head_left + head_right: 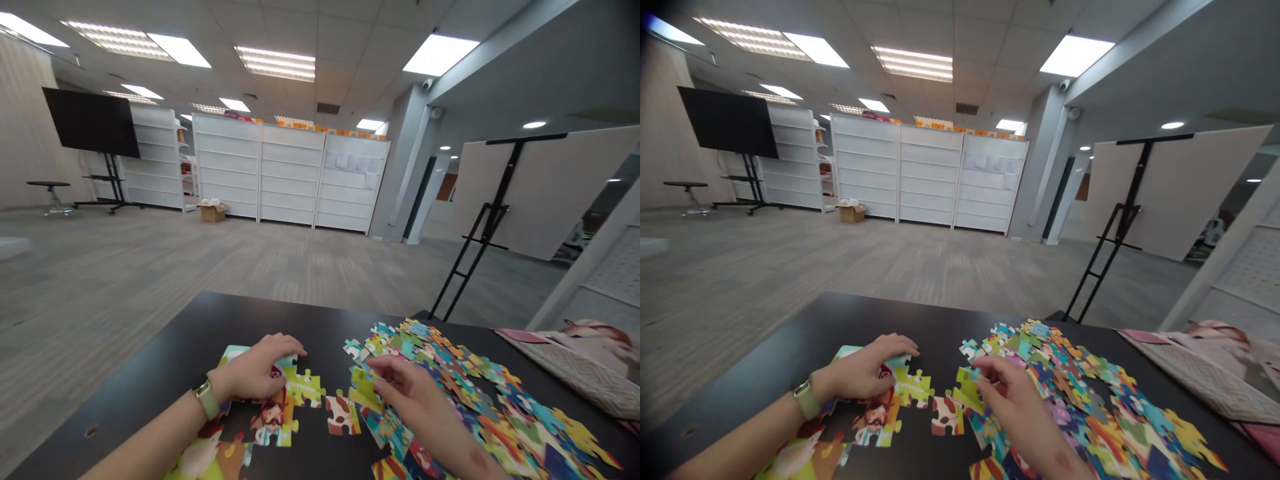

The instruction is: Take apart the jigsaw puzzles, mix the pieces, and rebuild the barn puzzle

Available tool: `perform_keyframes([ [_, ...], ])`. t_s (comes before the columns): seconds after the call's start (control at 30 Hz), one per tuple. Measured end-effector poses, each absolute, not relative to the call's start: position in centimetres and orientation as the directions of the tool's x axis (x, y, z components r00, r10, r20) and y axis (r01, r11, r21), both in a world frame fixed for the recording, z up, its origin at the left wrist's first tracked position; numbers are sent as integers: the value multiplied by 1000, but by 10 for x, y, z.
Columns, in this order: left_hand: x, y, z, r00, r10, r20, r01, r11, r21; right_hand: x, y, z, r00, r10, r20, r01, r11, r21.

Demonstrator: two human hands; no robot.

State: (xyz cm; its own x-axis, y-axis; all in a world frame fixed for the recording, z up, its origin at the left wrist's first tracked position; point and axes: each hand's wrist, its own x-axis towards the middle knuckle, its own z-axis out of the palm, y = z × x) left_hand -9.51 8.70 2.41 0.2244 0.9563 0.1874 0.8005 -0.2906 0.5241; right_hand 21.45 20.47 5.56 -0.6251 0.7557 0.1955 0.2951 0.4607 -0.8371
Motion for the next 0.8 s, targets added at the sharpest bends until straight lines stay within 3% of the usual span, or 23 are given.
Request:
perform_keyframes([
  [0.2, -96, 88, 22, 166, 970, 175, 760, -239, 604, 106, 227, 32, -747, 654, 118, 98, 283, -954],
  [0.6, -99, 88, 21, 149, 982, 117, 790, -190, 583, 106, 245, 16, -811, 585, 1, 145, 203, -968],
  [0.67, -99, 88, 22, 156, 982, 106, 792, -188, 580, 117, 245, 16, -806, 591, 11, 175, 257, -950],
  [0.8, -97, 88, 25, 164, 982, 89, 798, -185, 574, 136, 238, 16, -831, 540, 134, 232, 556, -798],
])
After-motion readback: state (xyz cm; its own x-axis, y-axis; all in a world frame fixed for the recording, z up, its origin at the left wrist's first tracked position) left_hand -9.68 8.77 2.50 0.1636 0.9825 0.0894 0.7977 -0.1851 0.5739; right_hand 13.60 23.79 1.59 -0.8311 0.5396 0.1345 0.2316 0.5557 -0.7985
